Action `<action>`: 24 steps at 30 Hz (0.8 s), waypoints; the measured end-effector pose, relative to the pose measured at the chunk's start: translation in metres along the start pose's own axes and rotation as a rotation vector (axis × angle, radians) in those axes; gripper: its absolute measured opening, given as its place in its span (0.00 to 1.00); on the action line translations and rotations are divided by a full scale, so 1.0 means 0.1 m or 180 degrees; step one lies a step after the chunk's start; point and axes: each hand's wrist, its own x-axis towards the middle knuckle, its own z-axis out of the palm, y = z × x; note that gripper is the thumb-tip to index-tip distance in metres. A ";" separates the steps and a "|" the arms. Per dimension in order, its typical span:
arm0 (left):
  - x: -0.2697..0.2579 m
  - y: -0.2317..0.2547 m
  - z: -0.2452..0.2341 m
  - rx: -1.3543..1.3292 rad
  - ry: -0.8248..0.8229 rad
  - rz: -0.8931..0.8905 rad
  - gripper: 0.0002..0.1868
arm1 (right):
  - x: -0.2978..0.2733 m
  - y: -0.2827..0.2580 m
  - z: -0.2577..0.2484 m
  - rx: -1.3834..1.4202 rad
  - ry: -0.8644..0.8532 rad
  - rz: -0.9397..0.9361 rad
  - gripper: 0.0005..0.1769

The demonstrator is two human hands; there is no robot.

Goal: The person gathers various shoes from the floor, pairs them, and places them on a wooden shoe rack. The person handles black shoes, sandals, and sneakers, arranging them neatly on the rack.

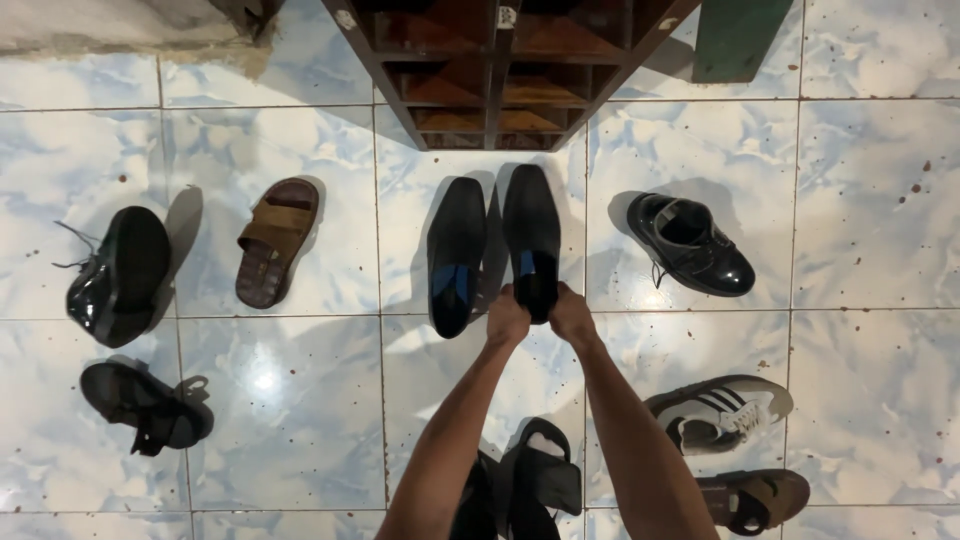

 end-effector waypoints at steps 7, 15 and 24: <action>0.25 0.50 -0.78 -0.0792 -0.0027 -0.0489 0.17 | 0.25 -0.03 -0.10 -0.0501 0.0346 -0.0501 0.24; 0.56 0.43 -0.90 -0.0761 0.0169 -0.0599 0.19 | 0.26 -0.39 -0.42 -0.0057 0.0463 -0.0466 0.26; -0.46 0.12 -1.33 -0.0219 0.2045 -0.1629 0.37 | 0.42 0.00 -0.15 0.0154 0.0493 -0.0434 0.28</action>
